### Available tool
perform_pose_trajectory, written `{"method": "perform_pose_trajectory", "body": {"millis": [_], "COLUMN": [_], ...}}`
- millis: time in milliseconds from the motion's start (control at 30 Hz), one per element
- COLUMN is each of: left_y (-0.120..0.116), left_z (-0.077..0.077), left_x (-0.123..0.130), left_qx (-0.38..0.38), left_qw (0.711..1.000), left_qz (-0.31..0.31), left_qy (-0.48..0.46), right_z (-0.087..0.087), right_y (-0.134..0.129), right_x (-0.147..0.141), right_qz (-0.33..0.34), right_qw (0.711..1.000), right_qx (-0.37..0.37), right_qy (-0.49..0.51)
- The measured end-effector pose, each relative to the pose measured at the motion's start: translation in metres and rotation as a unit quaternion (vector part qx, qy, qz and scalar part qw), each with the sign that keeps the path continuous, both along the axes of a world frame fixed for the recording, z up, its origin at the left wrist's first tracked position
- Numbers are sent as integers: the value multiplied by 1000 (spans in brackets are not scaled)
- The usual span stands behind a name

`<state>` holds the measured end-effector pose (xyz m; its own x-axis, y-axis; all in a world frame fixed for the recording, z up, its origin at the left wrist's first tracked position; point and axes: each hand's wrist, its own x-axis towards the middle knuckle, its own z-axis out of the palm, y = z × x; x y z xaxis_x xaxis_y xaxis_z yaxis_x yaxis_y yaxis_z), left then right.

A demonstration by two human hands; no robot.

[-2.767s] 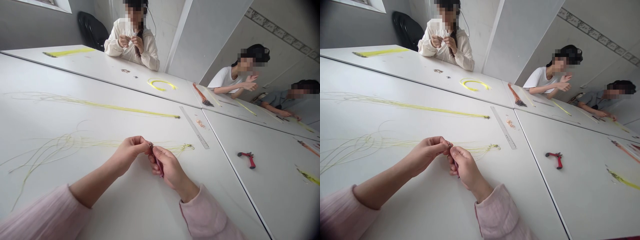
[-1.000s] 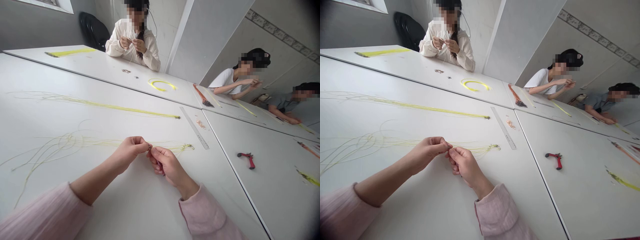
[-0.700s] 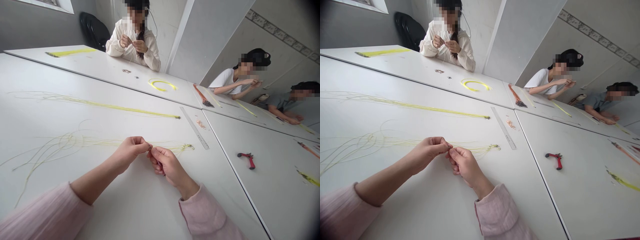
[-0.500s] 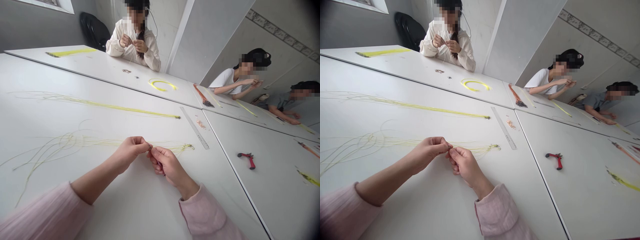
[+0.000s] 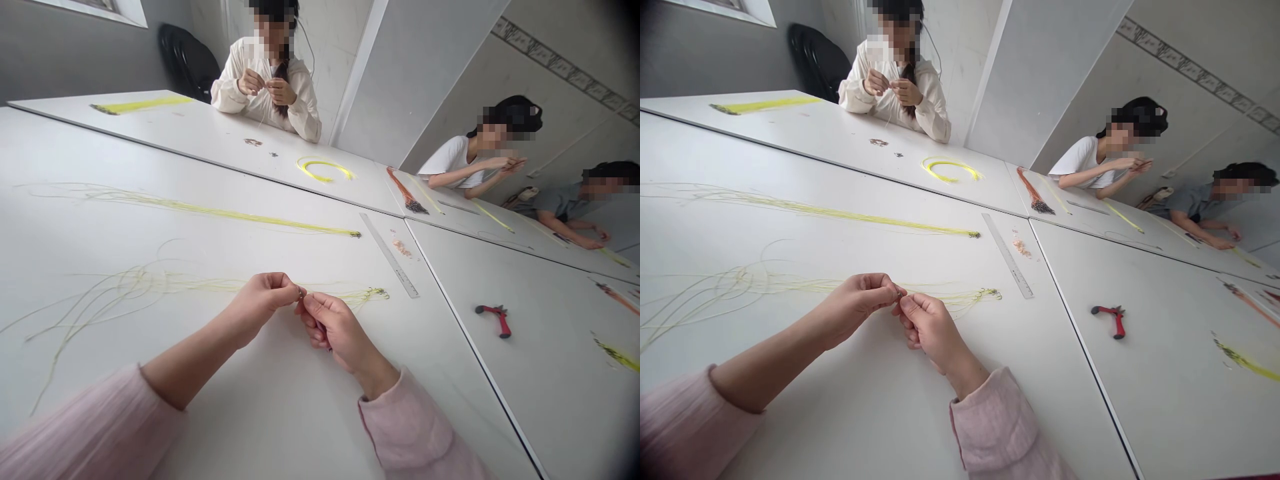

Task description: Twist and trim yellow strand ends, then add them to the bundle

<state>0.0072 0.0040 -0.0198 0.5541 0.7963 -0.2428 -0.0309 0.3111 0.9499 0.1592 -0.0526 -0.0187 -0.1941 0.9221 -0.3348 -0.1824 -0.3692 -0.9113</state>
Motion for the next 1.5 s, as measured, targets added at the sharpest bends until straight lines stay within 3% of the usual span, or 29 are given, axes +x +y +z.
{"method": "perform_pose_trajectory", "body": {"millis": [767,933,1033,1167,1500], "left_y": [0,0,-1,-2,1], "left_z": [1,3,6,10,5], "left_x": [0,0,0,-1,-3], "left_qx": [-3,3,2,-15,-25], "left_qw": [1000,1000,1000,998,995], "left_qz": [5,24,-3,-56,-87], "left_qy": [-5,8,-4,-39,-40], "right_z": [3,6,7,6,5], "right_y": [0,1,2,3,2], "right_x": [-1,6,10,12,12], "right_qz": [-10,-77,-93,-76,-83], "right_qw": [999,990,978,976,961], "right_qx": [15,101,156,164,188], "right_qy": [-26,-64,-100,-126,-184]}}
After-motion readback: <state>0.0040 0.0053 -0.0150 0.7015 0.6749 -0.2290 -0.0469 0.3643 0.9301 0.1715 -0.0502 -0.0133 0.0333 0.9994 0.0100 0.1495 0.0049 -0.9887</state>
